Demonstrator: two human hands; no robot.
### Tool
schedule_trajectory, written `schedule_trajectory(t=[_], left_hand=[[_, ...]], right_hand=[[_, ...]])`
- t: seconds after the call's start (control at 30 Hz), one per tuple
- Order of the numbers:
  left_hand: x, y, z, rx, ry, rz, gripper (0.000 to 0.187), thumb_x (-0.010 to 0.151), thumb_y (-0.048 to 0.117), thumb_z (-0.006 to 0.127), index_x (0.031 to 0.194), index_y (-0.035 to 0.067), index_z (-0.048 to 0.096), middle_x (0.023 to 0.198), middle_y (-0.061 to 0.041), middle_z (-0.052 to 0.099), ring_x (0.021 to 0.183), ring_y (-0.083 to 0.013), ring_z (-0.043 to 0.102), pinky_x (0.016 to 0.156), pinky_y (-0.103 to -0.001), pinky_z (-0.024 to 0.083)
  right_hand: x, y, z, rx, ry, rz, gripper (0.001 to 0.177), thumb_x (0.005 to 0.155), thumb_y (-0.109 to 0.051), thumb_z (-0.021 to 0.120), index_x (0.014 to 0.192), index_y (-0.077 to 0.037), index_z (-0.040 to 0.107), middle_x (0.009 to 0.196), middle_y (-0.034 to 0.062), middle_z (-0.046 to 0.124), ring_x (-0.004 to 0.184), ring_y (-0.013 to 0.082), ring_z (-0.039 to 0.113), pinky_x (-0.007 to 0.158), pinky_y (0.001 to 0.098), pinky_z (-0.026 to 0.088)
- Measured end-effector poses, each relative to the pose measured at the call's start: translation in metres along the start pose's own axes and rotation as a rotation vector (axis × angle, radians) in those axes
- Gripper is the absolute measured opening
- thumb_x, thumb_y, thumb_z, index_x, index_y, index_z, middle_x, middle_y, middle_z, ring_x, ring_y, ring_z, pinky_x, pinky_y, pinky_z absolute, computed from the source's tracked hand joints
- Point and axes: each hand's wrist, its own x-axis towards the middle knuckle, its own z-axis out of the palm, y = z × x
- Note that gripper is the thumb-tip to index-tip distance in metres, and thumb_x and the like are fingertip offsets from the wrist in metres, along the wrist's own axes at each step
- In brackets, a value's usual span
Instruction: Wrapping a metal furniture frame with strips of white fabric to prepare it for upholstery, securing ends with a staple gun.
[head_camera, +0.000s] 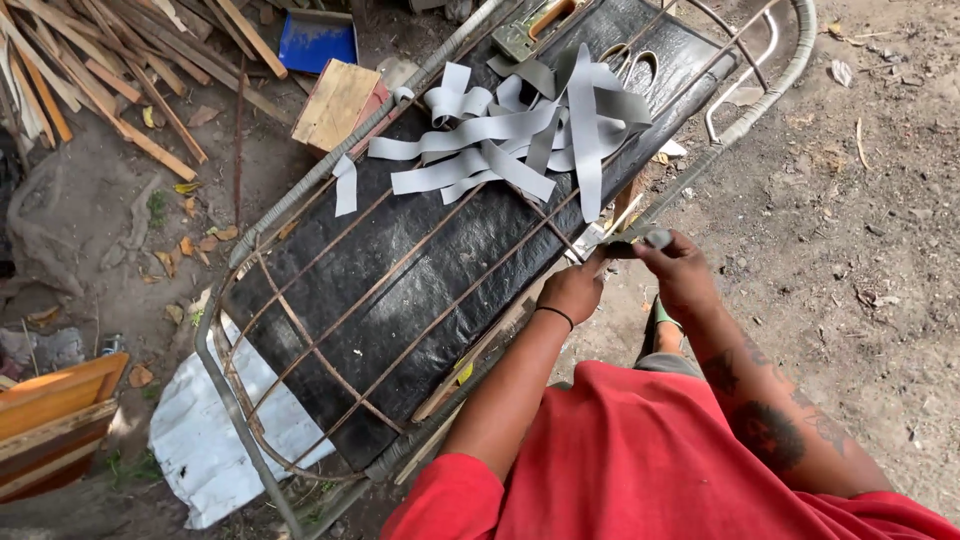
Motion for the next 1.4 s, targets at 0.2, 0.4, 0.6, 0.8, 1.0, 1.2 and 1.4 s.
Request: schedule_trajectory(t=[0.2,0.4,0.6,0.8,1.0,1.2,1.4], left_hand=[[-0.021,0.026,-0.031,-0.001,-0.079,-0.029,0.062,0.102,0.025,0.039,0.163,0.019,0.027,0.113,-0.029,0.070,0.108,-0.0483,0.069,0.093,-0.060,0.056],[0.014,0.001,0.006,0.080,-0.068,-0.071,0.067,0.104,0.024,0.046,0.166,0.027,0.021,0.076,-0.017,0.061,0.069,-0.0356,0.059,0.059,-0.051,0.043],[0.013,0.004,0.005,0.082,-0.060,-0.069,0.067,0.104,0.024,0.047,0.166,0.027,0.021,0.074,-0.015,0.057,0.068,-0.0335,0.058,0.057,-0.048,0.041],[0.003,0.007,0.000,-0.014,-0.013,-0.015,0.060,0.103,0.028,0.041,0.162,0.022,0.032,0.109,-0.027,0.072,0.105,-0.0463,0.071,0.088,-0.057,0.058],[-0.001,0.011,-0.004,0.004,0.009,-0.008,0.059,0.103,0.030,0.042,0.161,0.025,0.031,0.106,-0.027,0.072,0.099,-0.0472,0.071,0.085,-0.061,0.057],[0.017,-0.009,0.027,0.112,0.150,0.020,0.062,0.098,0.028,0.049,0.156,0.021,0.029,0.103,-0.022,0.071,0.090,-0.0443,0.073,0.079,-0.062,0.058],[0.019,-0.012,0.057,0.101,0.644,-0.239,0.038,0.089,0.051,0.064,0.104,0.019,0.051,0.082,-0.008,0.072,0.072,-0.0325,0.074,0.065,-0.050,0.060]], right_hand=[[0.006,-0.038,-0.067,0.632,-0.073,-0.006,0.029,0.089,-0.020,0.078,0.111,-0.028,0.061,0.096,-0.0083,0.073,0.095,0.0086,0.073,0.097,0.0311,0.052],[-0.054,-0.112,-0.163,0.369,0.723,0.079,0.024,0.103,-0.006,0.061,0.121,-0.021,0.055,0.109,-0.0024,0.062,0.085,0.0075,0.065,0.072,0.0186,0.066],[-0.053,0.012,-0.167,0.033,0.650,0.501,0.077,0.098,-0.015,0.061,0.159,-0.019,0.013,0.158,0.0134,0.044,0.138,0.0438,0.050,0.110,0.0614,0.042],[0.012,-0.039,0.011,-0.384,-0.168,0.439,0.091,0.095,-0.062,0.065,0.153,0.004,0.040,0.155,0.0338,0.039,0.149,0.0478,0.031,0.123,0.0582,0.024],[0.030,-0.001,-0.009,-0.840,-0.393,0.266,0.051,0.098,-0.052,0.064,0.094,-0.005,0.080,0.082,0.0200,0.074,0.086,0.0381,0.067,0.089,0.0466,0.051],[0.005,0.076,-0.051,-0.979,-0.423,0.335,0.050,0.106,-0.054,0.048,0.086,-0.014,0.071,0.078,0.0123,0.073,0.088,0.0319,0.073,0.082,0.0433,0.054],[0.111,0.179,-0.044,-0.850,-0.869,0.136,0.042,0.103,-0.028,0.048,0.077,0.002,0.060,0.070,0.0288,0.063,0.074,0.0443,0.061,0.075,0.0551,0.050]])
